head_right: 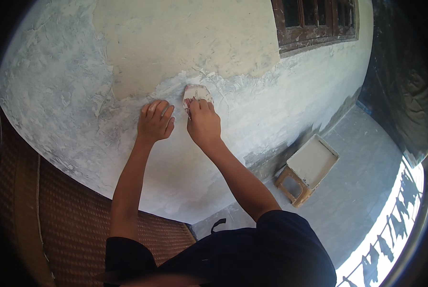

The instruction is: The person applies a smooth layer of wall putty to a concrete wall using a putty knife, spreading the putty from a putty tray onto the wall.

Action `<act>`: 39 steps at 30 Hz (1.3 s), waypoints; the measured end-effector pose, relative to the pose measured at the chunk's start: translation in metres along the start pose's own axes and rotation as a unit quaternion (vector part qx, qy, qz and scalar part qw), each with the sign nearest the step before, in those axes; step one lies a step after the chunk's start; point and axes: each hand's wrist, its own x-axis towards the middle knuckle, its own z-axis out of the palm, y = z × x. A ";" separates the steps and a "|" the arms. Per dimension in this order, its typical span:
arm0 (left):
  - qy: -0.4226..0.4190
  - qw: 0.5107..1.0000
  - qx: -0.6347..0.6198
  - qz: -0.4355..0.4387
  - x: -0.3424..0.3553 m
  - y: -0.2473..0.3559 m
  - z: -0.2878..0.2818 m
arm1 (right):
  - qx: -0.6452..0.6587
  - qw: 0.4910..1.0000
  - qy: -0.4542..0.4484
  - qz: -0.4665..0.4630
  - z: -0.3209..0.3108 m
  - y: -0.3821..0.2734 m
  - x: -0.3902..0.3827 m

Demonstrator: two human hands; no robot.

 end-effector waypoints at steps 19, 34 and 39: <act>0.047 0.999 -0.026 0.003 0.062 0.016 0.032 | 0.312 0.949 0.024 -0.039 -0.086 0.048 0.112; 0.031 0.999 -0.023 -0.008 0.063 0.015 0.035 | 0.229 0.971 0.046 -0.052 -0.073 0.070 0.124; 0.041 0.999 -0.005 -0.012 0.062 0.017 0.037 | 0.374 0.908 0.187 0.030 -0.093 0.080 0.136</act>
